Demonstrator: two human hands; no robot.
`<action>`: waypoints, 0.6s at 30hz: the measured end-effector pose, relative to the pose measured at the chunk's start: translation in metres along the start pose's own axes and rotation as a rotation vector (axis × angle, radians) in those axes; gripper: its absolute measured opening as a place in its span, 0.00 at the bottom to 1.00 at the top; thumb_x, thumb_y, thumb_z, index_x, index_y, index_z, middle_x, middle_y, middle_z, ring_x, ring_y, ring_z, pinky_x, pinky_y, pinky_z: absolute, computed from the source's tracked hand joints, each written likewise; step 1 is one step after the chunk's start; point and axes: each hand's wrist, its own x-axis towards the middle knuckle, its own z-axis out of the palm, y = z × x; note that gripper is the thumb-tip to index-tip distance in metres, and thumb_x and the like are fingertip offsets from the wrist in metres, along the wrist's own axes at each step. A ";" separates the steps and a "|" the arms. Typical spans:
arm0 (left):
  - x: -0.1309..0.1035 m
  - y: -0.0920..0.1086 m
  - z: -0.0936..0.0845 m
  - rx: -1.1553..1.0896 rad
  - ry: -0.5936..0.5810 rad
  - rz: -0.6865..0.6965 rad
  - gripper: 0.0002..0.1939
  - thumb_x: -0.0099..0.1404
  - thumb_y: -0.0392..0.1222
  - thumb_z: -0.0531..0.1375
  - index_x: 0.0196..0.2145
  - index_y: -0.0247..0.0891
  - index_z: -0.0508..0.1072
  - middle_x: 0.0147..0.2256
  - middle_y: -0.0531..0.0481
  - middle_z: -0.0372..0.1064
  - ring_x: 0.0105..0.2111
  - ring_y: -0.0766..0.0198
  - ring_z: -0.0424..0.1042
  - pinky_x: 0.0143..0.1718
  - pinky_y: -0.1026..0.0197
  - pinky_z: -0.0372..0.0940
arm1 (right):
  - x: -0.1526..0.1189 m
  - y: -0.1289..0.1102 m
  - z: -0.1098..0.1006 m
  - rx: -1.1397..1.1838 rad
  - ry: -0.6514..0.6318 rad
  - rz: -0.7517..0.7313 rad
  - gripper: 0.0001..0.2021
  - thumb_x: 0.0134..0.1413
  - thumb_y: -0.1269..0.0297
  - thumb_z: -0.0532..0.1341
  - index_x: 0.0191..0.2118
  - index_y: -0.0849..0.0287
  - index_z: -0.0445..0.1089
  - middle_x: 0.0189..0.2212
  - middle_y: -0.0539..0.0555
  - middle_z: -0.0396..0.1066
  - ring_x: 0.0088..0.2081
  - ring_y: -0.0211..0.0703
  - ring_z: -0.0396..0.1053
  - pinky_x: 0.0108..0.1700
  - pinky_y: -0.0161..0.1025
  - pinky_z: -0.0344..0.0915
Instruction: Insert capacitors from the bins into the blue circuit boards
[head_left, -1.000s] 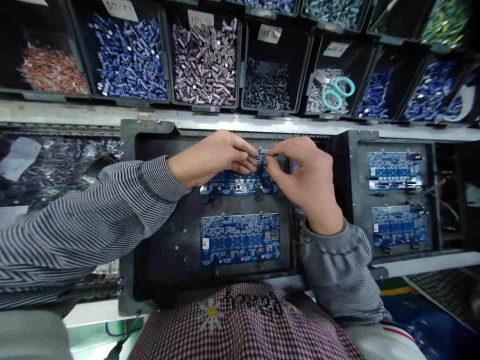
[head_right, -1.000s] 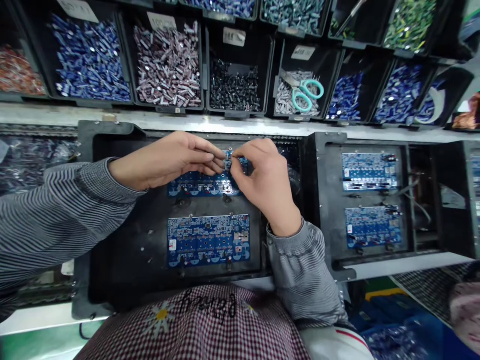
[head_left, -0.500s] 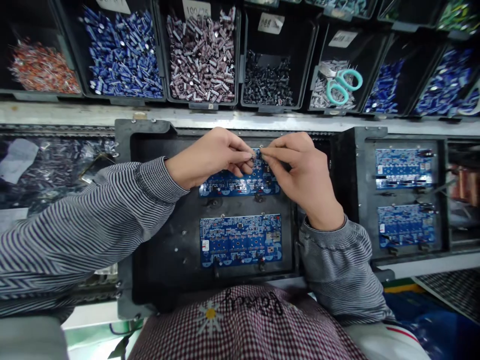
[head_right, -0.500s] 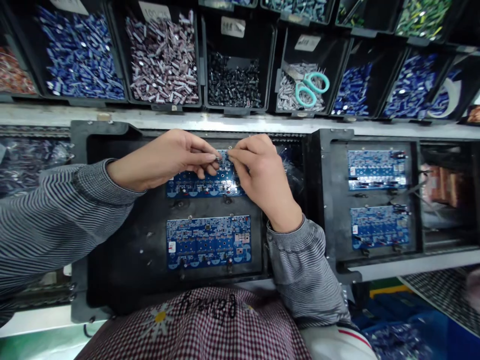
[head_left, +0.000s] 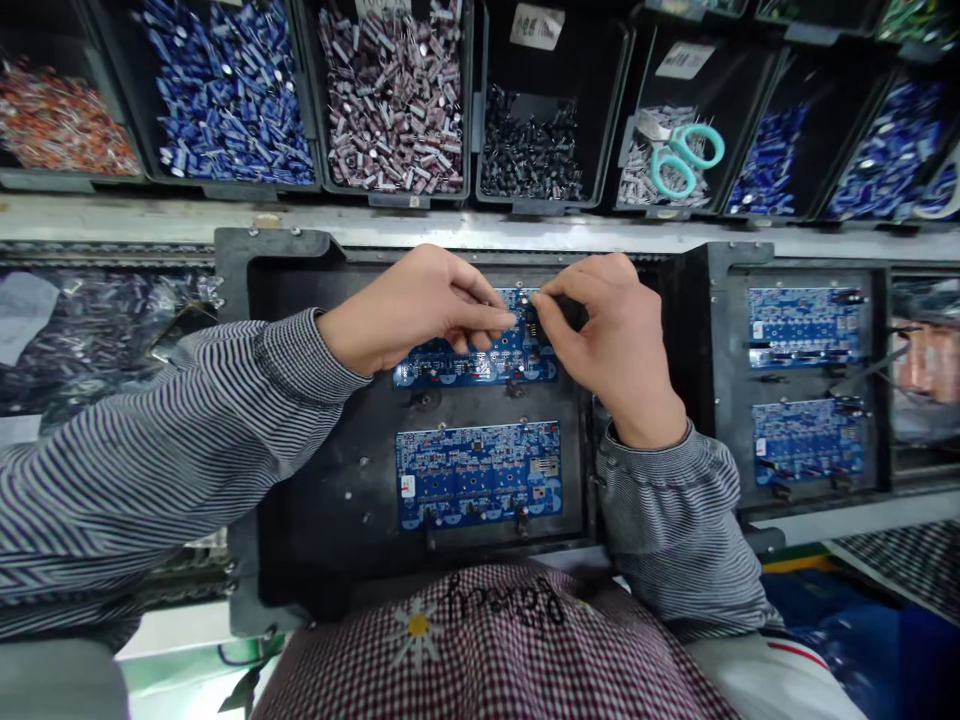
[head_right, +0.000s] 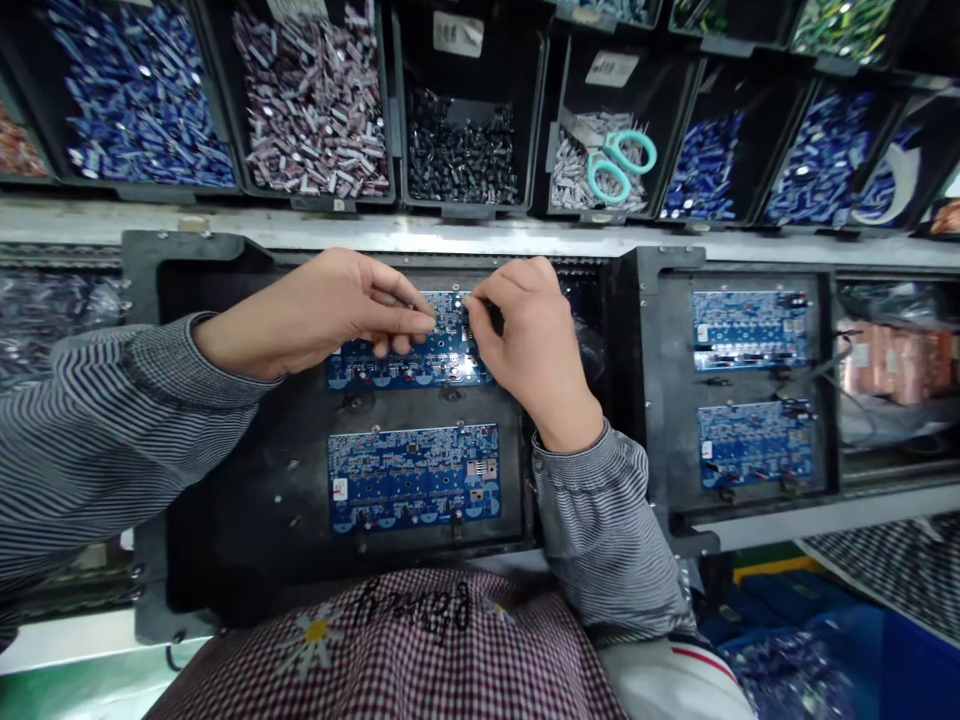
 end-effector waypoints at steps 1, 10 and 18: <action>0.000 0.000 0.001 0.030 0.008 0.009 0.05 0.57 0.36 0.66 0.28 0.30 0.77 0.24 0.46 0.69 0.24 0.66 0.69 0.29 0.62 0.64 | 0.000 0.000 0.000 -0.009 0.005 -0.005 0.07 0.57 0.67 0.57 0.29 0.52 0.69 0.29 0.54 0.70 0.37 0.48 0.65 0.42 0.49 0.64; -0.004 0.008 0.009 -0.083 -0.008 -0.010 0.15 0.61 0.25 0.57 0.44 0.32 0.76 0.31 0.47 0.72 0.25 0.71 0.67 0.28 0.67 0.61 | -0.009 -0.010 -0.004 0.158 0.049 0.047 0.06 0.58 0.63 0.58 0.36 0.50 0.73 0.34 0.51 0.72 0.40 0.45 0.67 0.45 0.48 0.65; -0.031 0.004 0.025 -0.229 -0.080 -0.044 0.12 0.63 0.26 0.55 0.41 0.29 0.76 0.37 0.43 0.74 0.36 0.64 0.74 0.38 0.65 0.67 | -0.063 -0.047 -0.032 0.154 0.007 0.026 0.05 0.53 0.70 0.61 0.35 0.53 0.71 0.33 0.52 0.72 0.39 0.44 0.68 0.46 0.46 0.66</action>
